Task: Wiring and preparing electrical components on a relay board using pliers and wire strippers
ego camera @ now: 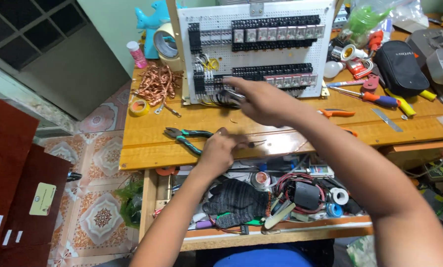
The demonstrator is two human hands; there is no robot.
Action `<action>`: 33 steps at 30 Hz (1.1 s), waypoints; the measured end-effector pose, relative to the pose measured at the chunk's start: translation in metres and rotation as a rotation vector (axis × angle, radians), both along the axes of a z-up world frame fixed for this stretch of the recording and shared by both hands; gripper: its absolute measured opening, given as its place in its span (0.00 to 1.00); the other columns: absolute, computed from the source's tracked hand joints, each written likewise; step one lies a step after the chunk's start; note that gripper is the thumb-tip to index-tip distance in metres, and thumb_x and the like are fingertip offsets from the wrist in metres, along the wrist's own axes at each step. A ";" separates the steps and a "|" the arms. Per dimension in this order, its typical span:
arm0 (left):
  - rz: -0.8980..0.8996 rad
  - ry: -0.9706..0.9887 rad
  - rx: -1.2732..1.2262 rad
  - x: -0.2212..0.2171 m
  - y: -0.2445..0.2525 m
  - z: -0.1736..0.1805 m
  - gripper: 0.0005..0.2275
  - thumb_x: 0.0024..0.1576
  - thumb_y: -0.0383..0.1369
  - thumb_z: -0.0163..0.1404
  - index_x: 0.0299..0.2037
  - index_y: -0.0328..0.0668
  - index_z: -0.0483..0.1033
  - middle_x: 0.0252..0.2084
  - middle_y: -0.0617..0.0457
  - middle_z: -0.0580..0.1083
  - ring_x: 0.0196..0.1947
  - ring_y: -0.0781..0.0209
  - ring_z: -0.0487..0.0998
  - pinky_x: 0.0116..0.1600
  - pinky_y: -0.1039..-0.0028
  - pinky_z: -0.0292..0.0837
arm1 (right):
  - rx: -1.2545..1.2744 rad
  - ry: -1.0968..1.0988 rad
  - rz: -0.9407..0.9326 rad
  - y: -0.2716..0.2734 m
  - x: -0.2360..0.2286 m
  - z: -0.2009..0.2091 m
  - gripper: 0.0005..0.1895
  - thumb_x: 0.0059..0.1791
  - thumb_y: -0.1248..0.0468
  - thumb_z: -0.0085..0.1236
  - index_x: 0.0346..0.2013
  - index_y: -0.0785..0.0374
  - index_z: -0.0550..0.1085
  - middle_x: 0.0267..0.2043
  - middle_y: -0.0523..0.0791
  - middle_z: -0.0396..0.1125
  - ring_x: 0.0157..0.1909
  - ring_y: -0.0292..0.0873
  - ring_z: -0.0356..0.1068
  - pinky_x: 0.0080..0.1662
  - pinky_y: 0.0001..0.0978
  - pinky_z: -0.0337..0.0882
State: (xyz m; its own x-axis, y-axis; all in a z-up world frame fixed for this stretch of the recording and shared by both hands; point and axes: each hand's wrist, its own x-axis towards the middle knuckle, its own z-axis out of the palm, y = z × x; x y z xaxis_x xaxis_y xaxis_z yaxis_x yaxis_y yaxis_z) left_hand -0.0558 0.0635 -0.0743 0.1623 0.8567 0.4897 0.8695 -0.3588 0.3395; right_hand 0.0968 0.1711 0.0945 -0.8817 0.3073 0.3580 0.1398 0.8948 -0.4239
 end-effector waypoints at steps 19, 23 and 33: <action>-0.114 -0.054 -0.031 0.022 0.025 -0.004 0.03 0.59 0.36 0.53 0.37 0.64 0.77 0.33 0.63 0.66 0.42 0.56 0.75 0.47 0.67 0.75 | 0.220 -0.411 -0.147 -0.006 0.099 -0.074 0.08 0.57 0.52 0.46 0.41 0.47 0.73 0.39 0.38 0.73 0.38 0.49 0.77 0.37 0.45 0.73; -0.149 -0.061 -0.009 0.023 0.022 0.002 0.04 0.60 0.33 0.52 0.38 0.62 0.77 0.34 0.59 0.65 0.40 0.53 0.75 0.45 0.65 0.75 | 0.239 -0.516 -0.165 -0.005 0.093 -0.077 0.10 0.55 0.53 0.46 0.39 0.46 0.76 0.38 0.38 0.73 0.37 0.49 0.76 0.35 0.44 0.71; -0.143 -0.042 0.036 0.024 0.020 0.004 0.06 0.60 0.32 0.49 0.37 0.61 0.77 0.35 0.59 0.65 0.39 0.53 0.75 0.43 0.67 0.75 | 0.169 -0.572 -0.147 -0.004 0.090 -0.071 0.13 0.55 0.57 0.47 0.44 0.47 0.80 0.41 0.40 0.73 0.41 0.49 0.76 0.38 0.44 0.72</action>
State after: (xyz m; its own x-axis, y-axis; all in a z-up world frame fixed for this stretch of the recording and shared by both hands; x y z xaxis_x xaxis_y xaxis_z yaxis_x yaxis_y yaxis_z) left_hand -0.0322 0.0837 -0.0700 0.2607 0.8077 0.5288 0.7938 -0.4911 0.3588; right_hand 0.1867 0.1670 0.0234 -0.9012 0.4204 -0.1051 0.4302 0.8973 -0.0993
